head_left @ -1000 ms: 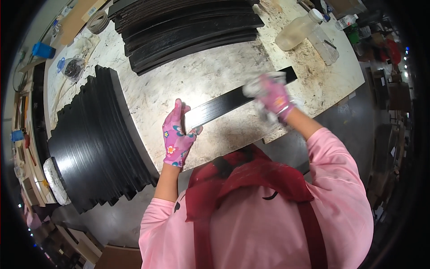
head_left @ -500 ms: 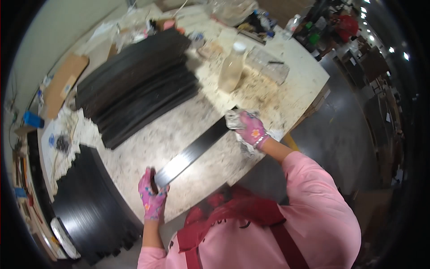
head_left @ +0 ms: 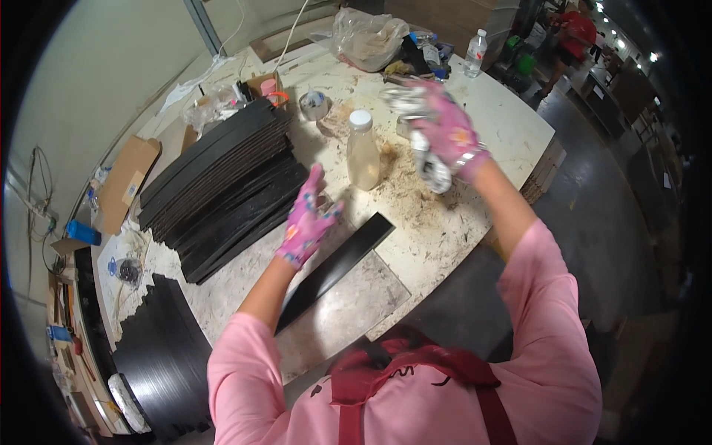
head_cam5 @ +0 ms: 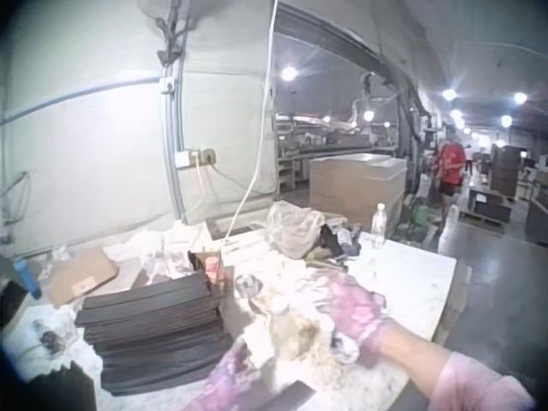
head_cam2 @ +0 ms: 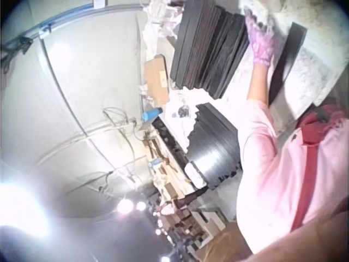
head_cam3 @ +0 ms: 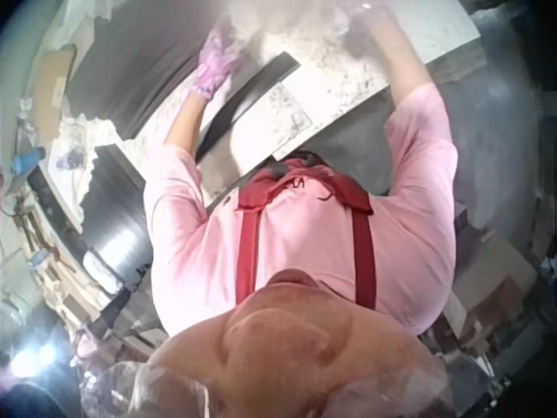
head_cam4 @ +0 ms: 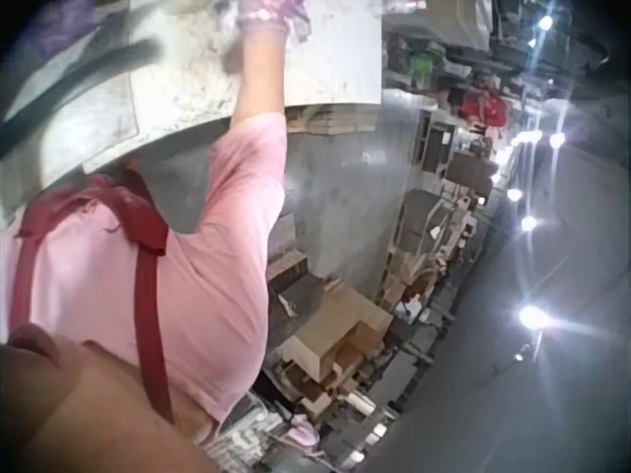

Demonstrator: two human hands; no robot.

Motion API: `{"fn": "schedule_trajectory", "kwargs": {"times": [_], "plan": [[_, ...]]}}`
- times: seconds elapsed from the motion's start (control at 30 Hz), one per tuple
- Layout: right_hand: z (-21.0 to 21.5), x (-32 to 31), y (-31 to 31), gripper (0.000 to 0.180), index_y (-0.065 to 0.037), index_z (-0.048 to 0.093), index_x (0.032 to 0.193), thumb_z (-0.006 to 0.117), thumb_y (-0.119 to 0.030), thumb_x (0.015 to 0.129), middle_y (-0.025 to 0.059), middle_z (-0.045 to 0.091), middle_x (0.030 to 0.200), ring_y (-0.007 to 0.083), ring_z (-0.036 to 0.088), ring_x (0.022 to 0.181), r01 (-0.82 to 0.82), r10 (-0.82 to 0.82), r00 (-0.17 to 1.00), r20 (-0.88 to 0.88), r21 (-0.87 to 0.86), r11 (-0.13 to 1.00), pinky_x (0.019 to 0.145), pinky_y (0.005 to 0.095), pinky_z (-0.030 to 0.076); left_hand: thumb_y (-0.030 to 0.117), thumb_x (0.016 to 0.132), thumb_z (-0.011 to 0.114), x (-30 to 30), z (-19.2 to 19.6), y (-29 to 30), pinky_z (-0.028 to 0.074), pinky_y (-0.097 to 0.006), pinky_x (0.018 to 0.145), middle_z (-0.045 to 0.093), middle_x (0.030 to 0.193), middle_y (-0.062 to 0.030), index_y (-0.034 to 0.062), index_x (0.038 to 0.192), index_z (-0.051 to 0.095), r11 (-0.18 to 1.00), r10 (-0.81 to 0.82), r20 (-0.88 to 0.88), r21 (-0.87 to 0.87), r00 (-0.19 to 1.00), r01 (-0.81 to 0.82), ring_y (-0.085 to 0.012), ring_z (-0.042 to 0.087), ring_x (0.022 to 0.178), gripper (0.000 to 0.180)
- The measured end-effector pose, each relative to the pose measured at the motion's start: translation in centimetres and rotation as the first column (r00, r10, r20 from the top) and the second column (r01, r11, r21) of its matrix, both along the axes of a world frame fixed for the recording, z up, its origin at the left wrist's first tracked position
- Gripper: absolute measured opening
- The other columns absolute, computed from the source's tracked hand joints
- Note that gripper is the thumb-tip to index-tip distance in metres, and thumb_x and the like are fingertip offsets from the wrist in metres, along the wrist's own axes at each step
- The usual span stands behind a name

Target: The person wipes long black slats with a cloth, handling the slats one at a time and applying liquid from a bottle onto the cloth as needed.

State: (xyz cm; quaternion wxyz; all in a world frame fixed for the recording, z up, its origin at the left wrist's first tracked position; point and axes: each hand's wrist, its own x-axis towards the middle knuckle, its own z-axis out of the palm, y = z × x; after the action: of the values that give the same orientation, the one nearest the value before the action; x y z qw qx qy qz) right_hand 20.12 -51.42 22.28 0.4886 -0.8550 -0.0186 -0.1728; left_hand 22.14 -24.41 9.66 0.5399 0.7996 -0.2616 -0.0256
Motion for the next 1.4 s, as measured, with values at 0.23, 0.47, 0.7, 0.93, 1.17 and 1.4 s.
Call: {"fn": "schedule_trajectory", "kwargs": {"times": [0.23,0.47,0.7,0.93,1.17,1.4], "plan": [[-4.2,4.9,5.7,0.069,-0.018,0.039,0.141,0.068,-0.029,0.079,0.0167,0.032,0.149,0.0401,0.037,0.132,-0.127,0.129,0.991,-0.046,-0.668,0.734,0.107,0.0443,0.036,0.016,0.071,0.079,7.9,-5.9,-9.2,0.042,-0.035,0.099,0.053,0.128,-0.0199,-0.0021,0.134,0.037,0.971,0.053,-0.045,0.234,0.998,-0.041,-0.0288,0.051,0.12,0.078],[-5.7,2.1,2.0,0.068,-0.01,0.041,0.14,0.066,-0.019,0.077,0.0181,0.038,0.144,0.0352,0.037,0.133,0.025,0.15,0.954,0.261,-0.567,0.823,0.112,0.044,0.029,0.0,0.07,0.077,8.7,-3.5,-12.3,0.049,-0.033,0.093,0.054,0.129,-0.0088,0.0043,0.138,0.035,0.928,-0.251,-0.142,-0.318,0.957,0.196,-0.0217,0.055,0.115,0.081],[-9.1,-2.8,-1.1,0.081,-0.007,0.031,0.145,0.066,0.002,0.073,0.0185,0.046,0.138,0.0293,0.05,0.124,0.114,-0.114,0.968,0.225,0.012,0.993,0.105,0.0339,0.04,0.02,0.065,0.079,7.1,-2.2,-11.4,0.042,-0.037,0.101,0.057,0.12,-0.0172,0.0027,0.129,0.05,0.963,-0.107,0.166,0.261,0.98,0.06,-0.0309,0.055,0.114,0.072],[-11.8,-9.5,-3.3,0.035,-0.001,0.052,0.125,0.048,-0.014,0.093,0.0131,0.063,0.112,0.0247,0.064,0.097,0.125,0.235,0.956,-0.173,0.97,0.208,0.089,0.0386,0.052,0.024,0.059,0.077,5.3,4.2,-7.7,0.04,-0.046,0.094,0.055,0.118,-0.0158,0.0061,0.128,0.049,0.755,-0.433,0.6,0.649,0.673,-0.093,-0.0333,0.052,0.11,0.077],[-17.5,-7.7,-3.7,0.031,0.0,0.058,0.118,0.047,-0.016,0.094,0.0149,0.067,0.104,0.0283,0.066,0.097,-0.033,0.4,0.901,0.168,0.946,-0.322,0.088,0.0439,0.054,0.013,0.063,0.063,5.1,8.7,-6.1,0.043,-0.044,0.08,0.058,0.103,-0.0124,0.0141,0.127,0.054,0.62,-0.536,0.697,0.708,0.477,-0.339,-0.0311,0.055,0.099,0.065],[-17.5,-7.8,-1.7,0.035,0.001,0.058,0.119,0.039,-0.02,0.098,0.0175,0.063,0.116,0.0319,0.061,0.107,-0.11,0.361,0.882,0.302,0.877,-0.467,0.096,0.0466,0.048,0.007,0.071,0.058,3.8,11.5,-4.9,0.047,-0.043,0.077,0.06,0.096,-0.0118,0.0135,0.121,0.059,0.553,-0.583,0.676,0.736,0.451,-0.39,-0.0316,0.058,0.091,0.051]]}}
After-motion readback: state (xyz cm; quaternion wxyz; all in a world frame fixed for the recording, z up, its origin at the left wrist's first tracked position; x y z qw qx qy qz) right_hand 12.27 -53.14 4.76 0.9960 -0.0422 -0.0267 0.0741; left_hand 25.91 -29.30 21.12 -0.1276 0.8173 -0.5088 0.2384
